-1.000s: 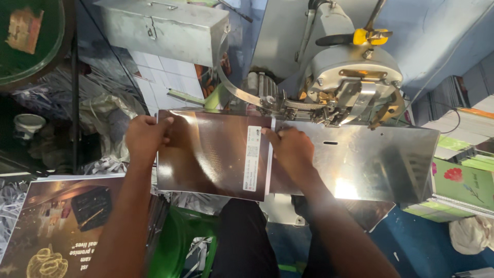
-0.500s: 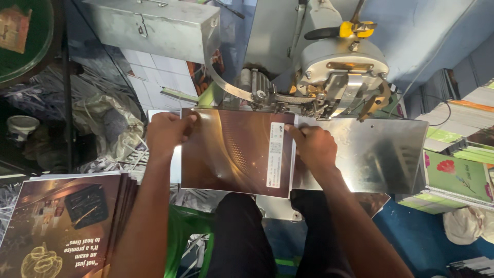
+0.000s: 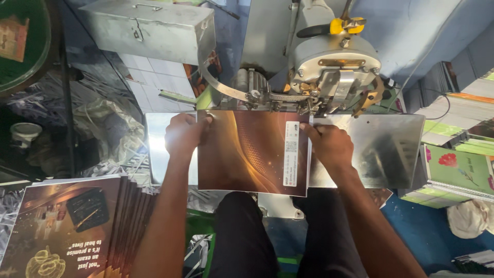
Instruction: The person places brown-covered notebooks onto a binding machine, aligns them, and presses the machine to stitch the spine. After each cycle, the person removes the bound notebook, briefly opens it to check the binding, and sets it aside. The process repeats with several notebooks.
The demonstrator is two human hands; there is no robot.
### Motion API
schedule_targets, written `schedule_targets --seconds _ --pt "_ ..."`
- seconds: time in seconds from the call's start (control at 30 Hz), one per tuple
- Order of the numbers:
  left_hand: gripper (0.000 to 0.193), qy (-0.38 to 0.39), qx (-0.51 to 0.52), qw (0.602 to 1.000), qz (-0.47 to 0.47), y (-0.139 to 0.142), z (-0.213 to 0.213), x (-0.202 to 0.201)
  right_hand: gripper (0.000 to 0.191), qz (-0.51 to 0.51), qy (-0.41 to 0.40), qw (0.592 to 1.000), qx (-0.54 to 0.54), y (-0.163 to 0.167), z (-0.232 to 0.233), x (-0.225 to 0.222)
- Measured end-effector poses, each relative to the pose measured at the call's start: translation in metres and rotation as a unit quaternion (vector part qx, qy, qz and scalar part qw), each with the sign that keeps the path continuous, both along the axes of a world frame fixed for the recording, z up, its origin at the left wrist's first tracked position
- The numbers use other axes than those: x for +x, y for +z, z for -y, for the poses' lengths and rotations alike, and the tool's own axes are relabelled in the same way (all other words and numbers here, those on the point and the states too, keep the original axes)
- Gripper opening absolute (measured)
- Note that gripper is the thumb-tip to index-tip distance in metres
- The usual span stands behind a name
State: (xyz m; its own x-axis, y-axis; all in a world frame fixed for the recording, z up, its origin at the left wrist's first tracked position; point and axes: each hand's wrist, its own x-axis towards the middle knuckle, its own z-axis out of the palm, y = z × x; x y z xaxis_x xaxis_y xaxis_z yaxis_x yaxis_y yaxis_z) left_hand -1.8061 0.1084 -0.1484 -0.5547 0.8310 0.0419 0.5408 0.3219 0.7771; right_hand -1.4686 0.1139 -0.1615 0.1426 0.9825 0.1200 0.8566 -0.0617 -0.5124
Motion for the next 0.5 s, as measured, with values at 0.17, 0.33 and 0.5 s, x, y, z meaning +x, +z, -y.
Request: schedule_targets --seconds 0.17,0.33,0.5 --pt "0.044 -0.007 -0.007 1.0 -0.008 -0.002 -0.002 0.015 0.056 0.02 0.003 0.999 0.046 -0.006 -0.001 0.017" --pt "0.043 -0.025 0.01 0.999 -0.033 -0.006 -0.004 0.03 0.057 0.06 -0.014 0.996 0.059 -0.003 0.003 0.03" --pt "0.044 -0.041 -0.006 0.999 -0.027 -0.01 -0.003 0.045 0.047 0.132 0.001 0.976 0.175 0.001 0.008 0.043"
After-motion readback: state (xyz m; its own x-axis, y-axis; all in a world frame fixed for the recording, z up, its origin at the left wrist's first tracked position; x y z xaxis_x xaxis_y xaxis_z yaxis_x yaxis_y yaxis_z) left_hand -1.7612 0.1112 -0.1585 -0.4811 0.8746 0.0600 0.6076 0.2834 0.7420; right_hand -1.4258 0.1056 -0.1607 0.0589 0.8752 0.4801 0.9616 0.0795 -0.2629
